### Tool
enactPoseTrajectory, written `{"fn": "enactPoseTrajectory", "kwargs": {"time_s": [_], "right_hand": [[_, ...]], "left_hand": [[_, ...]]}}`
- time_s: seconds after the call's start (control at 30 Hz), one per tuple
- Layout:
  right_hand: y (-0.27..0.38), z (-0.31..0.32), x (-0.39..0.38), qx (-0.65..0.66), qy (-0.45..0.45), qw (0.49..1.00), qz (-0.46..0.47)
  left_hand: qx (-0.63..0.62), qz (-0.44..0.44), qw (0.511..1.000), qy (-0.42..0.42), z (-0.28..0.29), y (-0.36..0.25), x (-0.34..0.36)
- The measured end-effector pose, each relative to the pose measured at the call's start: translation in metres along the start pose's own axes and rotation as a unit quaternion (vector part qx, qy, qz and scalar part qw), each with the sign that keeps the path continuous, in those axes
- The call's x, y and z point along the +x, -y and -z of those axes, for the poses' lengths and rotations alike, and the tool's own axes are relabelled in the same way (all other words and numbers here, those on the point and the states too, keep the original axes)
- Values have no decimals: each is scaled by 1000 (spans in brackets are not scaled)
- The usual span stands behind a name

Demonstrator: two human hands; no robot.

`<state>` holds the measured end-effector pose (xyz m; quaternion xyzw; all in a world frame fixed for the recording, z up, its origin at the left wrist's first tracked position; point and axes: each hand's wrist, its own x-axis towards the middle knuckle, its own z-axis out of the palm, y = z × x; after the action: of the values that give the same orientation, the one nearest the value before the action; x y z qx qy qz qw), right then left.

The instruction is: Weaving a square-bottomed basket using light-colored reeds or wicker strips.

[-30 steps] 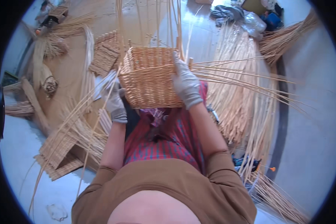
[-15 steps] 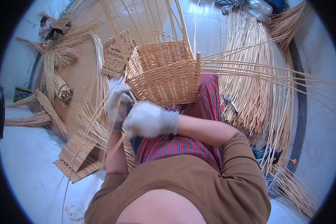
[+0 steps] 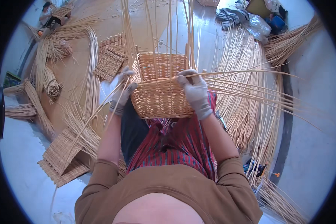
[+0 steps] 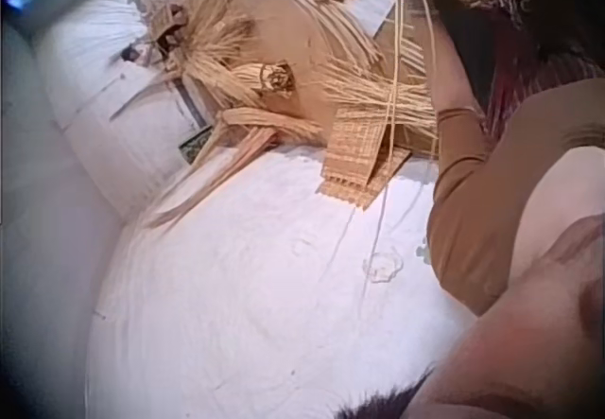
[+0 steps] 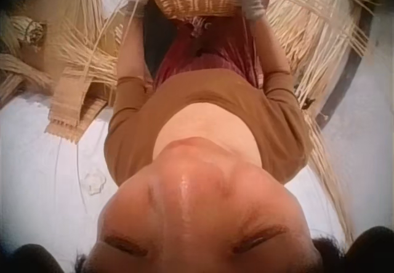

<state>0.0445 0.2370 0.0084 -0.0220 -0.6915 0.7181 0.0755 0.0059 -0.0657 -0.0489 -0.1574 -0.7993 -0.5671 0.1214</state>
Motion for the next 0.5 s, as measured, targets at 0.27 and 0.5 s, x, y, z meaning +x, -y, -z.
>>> {"fn": "enactPoseTrajectory", "kwargs": {"time_s": [0.27,0.5], "right_hand": [[78,-140,98,-344,-19,834,431],[-50,-2,7,-240,-34,901,359]], "left_hand": [[-254,21,952,-172,-55,-1,-2],[-246,-2,950,-193,-57,-7,6]]}}
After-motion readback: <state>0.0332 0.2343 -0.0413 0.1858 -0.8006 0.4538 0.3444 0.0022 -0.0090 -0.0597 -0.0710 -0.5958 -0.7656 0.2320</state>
